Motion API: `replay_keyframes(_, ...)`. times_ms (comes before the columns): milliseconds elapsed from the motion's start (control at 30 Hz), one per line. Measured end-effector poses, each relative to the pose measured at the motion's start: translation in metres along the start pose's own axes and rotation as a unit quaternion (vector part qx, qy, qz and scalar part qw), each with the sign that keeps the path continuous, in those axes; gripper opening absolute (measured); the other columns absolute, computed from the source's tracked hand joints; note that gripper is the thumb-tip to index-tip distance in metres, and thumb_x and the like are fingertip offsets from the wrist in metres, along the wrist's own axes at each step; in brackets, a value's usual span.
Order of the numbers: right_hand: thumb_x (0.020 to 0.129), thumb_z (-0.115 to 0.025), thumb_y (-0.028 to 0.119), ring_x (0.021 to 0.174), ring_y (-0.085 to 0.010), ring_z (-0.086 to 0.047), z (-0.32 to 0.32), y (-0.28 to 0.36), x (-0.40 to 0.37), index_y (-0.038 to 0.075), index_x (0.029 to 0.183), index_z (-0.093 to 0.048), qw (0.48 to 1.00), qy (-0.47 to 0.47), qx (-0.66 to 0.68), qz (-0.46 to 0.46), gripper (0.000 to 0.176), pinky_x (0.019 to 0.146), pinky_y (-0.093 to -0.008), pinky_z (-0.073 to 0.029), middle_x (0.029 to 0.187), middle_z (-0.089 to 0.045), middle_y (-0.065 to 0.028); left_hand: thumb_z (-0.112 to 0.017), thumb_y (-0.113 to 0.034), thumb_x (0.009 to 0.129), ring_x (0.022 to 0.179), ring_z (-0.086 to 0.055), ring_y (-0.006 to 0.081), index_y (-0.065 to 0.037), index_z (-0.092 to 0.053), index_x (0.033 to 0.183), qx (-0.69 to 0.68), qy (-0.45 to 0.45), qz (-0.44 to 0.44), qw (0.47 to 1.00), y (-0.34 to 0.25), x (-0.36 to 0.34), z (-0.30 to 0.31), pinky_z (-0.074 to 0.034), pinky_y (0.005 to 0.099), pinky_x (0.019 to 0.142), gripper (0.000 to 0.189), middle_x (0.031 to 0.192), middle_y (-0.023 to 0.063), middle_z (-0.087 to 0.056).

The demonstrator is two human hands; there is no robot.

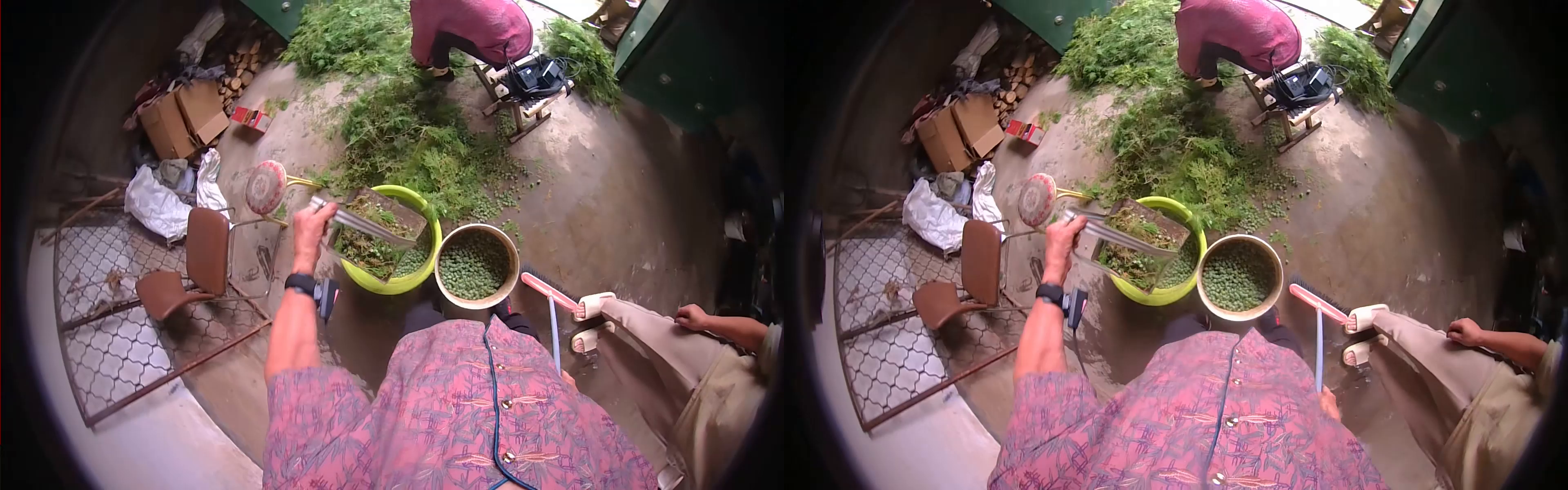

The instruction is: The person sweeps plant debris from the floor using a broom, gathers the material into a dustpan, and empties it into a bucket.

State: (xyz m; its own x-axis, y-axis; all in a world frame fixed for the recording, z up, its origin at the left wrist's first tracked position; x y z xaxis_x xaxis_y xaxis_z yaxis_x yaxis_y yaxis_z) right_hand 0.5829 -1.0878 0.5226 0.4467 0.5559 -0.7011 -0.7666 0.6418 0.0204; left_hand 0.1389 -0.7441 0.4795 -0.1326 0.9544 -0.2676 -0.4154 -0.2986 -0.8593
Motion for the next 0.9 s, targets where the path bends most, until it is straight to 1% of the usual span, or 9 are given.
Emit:
replay_keyframes(67, 0.079, -0.053, 0.014, 0.07, -0.0175, -0.057, -0.096, -0.017, 0.009, 0.0, 0.091, -0.061, 0.985, 0.053, 0.162, -0.038, 0.02, 0.064, -0.03, -0.044, 0.076, -0.062, -0.0073, -0.065, -0.02, 0.072, 0.042, -0.036, 0.0047, -0.003, -0.06, 0.063, 0.025, 0.033, -0.005, 0.999, -0.006, 0.032, -0.002, -0.026, 0.0228, 0.039, 0.02, 0.049, -0.0034, -0.045)
replay_keyframes(167, 0.078, -0.054, 0.015, 0.069, -0.0169, -0.056, -0.212, -0.046, 0.021, 0.0, 0.092, -0.061, 0.902, 0.096, 0.398, -0.136, 0.021, 0.063, -0.0299, -0.043, 0.076, -0.061, -0.006, -0.066, -0.019, 0.072, 0.042, -0.036, 0.0045, -0.003, -0.063, 0.068, 0.026, 0.054, -0.052, 0.997, -0.04, 0.052, 0.006, -0.025, 0.0215, 0.04, 0.017, 0.049, -0.0046, -0.044)
replay_keyframes(300, 0.076, -0.056, 0.016, 0.069, -0.0154, -0.054, -0.359, -0.101, 0.051, 0.0, 0.091, -0.061, 0.847, 0.112, 0.481, -0.194, 0.022, 0.063, -0.029, -0.042, 0.073, -0.06, -0.0068, -0.065, -0.019, 0.075, 0.042, -0.033, 0.0046, -0.004, -0.059, 0.067, 0.01, 0.067, -0.101, 0.993, -0.111, 0.031, 0.045, -0.024, 0.0213, 0.04, 0.018, 0.053, -0.004, -0.046)
replay_keyframes(400, 0.074, -0.057, 0.013, 0.067, -0.0142, -0.053, -0.293, -0.057, 0.029, 0.0, 0.09, -0.061, 0.894, 0.09, 0.406, -0.166, 0.021, 0.061, -0.0295, -0.041, 0.071, -0.059, -0.0064, -0.066, -0.02, 0.073, 0.043, -0.035, 0.0039, -0.003, -0.058, 0.062, 0.023, 0.075, -0.131, 0.988, -0.145, 0.028, 0.061, -0.023, 0.0217, 0.04, 0.021, 0.05, -0.0051, -0.044)
replay_keyframes(500, 0.073, -0.057, 0.014, 0.066, -0.015, -0.053, -0.316, -0.056, 0.032, -0.001, 0.088, -0.061, 0.837, 0.082, 0.502, -0.202, 0.021, 0.061, -0.0298, -0.041, 0.07, -0.059, -0.0063, -0.065, -0.026, 0.073, 0.043, -0.044, 0.0096, -0.001, -0.06, 0.064, 0.106, 0.099, -0.136, 0.98, -0.083, 0.107, 0.041, -0.033, 0.0262, 0.042, 0.027, 0.051, 0.0006, -0.05)
replay_keyframes(567, 0.074, -0.056, 0.013, 0.068, -0.0156, -0.053, -0.297, -0.038, 0.027, -0.001, 0.089, -0.06, 0.847, 0.108, 0.471, -0.223, 0.021, 0.063, -0.0301, -0.041, 0.071, -0.059, -0.0065, -0.065, -0.032, 0.07, 0.049, -0.052, 0.016, 0.001, -0.062, 0.066, 0.227, 0.026, -0.116, 0.967, -0.044, 0.16, 0.031, -0.041, 0.0308, 0.05, 0.033, 0.055, 0.0084, -0.057)
replay_keyframes(667, 0.078, -0.054, 0.012, 0.075, -0.014, -0.054, -0.305, -0.039, 0.007, -0.001, 0.102, -0.058, 0.829, 0.068, 0.513, -0.212, 0.027, 0.068, -0.0282, -0.042, 0.081, -0.06, -0.0071, -0.067, -0.033, 0.068, 0.056, -0.055, 0.019, 0.001, -0.063, 0.066, 0.27, -0.027, -0.286, 0.919, -0.053, 0.172, 0.015, -0.042, 0.0316, 0.057, 0.035, 0.058, 0.0131, -0.059)
replay_keyframes(833, 0.079, -0.054, 0.012, 0.074, -0.0132, -0.053, -0.324, -0.037, 0.001, -0.002, 0.106, -0.056, 0.783, 0.065, 0.579, -0.217, 0.031, 0.068, -0.0276, -0.042, 0.083, -0.06, -0.0059, -0.069, -0.029, 0.067, 0.049, -0.048, 0.0155, 0.001, -0.063, 0.066, 0.225, -0.052, -0.21, 0.95, -0.032, 0.181, 0.044, -0.04, 0.0309, 0.052, 0.031, 0.056, 0.0098, -0.058)
replay_keyframes(900, 0.079, -0.053, 0.012, 0.071, -0.0126, -0.052, -0.327, -0.035, 0.004, -0.002, 0.106, -0.057, 0.771, 0.082, 0.594, -0.213, 0.031, 0.066, -0.0272, -0.042, 0.081, -0.059, -0.005, -0.071, -0.028, 0.066, 0.048, -0.046, 0.0131, 0.001, -0.06, 0.061, 0.114, -0.075, -0.103, 0.985, -0.006, 0.188, 0.066, -0.039, 0.0302, 0.05, 0.032, 0.054, 0.0063, -0.055)
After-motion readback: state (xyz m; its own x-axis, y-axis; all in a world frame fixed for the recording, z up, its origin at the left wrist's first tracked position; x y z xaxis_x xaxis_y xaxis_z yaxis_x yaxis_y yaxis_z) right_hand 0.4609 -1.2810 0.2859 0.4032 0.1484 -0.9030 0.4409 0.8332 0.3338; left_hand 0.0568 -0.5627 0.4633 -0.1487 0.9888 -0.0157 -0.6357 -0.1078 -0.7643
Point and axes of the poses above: each hand's wrist, its own x-axis towards the middle knuckle, its own z-axis out of the back of the hand, y = z × x, the point moved 6 cm from there along x, towards the middle knuckle
